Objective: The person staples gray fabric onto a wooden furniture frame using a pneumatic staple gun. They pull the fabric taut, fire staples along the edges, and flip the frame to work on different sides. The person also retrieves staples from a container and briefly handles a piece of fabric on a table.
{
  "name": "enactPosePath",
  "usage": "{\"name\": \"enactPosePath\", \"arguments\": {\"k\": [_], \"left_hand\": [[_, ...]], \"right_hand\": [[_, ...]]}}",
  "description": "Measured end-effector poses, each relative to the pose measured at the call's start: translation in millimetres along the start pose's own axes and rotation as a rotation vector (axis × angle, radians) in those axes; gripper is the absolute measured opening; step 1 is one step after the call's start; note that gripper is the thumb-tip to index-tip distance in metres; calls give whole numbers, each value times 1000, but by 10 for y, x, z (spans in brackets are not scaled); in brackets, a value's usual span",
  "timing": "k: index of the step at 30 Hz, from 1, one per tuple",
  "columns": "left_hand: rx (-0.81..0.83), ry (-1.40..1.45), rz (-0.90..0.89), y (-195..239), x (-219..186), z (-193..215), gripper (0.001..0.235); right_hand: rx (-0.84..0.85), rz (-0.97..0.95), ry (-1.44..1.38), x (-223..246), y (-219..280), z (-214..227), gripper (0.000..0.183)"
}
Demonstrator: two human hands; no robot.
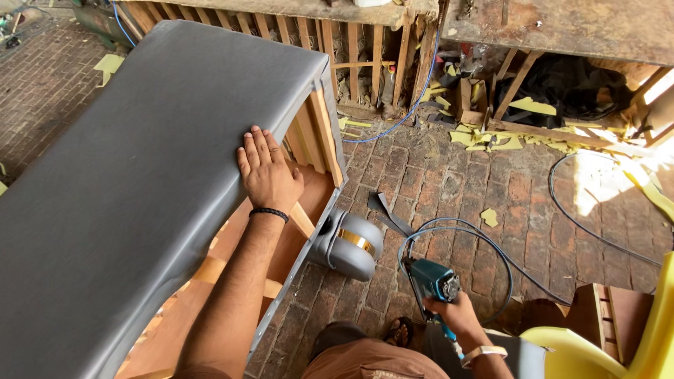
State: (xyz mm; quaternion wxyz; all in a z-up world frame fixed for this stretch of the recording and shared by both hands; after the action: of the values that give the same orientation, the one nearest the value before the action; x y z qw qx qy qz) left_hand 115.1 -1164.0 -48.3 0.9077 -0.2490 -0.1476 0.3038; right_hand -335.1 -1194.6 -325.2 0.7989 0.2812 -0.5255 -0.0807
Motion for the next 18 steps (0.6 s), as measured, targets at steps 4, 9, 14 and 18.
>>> {"name": "enactPosePath", "arguments": {"k": [4,9,14,18], "left_hand": [[43,5,30,-259,-198,-184,98],[8,26,43,-691,-341,-372,92],[-92,75,31,-1226,-616,-700,85],[-233,143,-12,-1775,-1031,-948,76]], "right_hand": [[23,5,-28,419,-285,194,34],[82,23,-50,856,-540,235,35],[63,-13,-53,1084,-976,371,27],[9,14,35,1385,-1526,641,24]]}}
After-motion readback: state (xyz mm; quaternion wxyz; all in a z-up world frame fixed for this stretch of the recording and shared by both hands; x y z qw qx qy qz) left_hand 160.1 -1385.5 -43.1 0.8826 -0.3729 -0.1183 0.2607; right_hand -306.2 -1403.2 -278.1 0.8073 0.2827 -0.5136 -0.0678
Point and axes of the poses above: each hand's wrist, its own y-axis away from the middle knuckle, its own z-axis out of the back of the hand, x = y × z, the point moved 5 cm from there along -y, towards the middle knuckle, and after that the axes turned 10 degrees about -x, right-handed, at the moved point
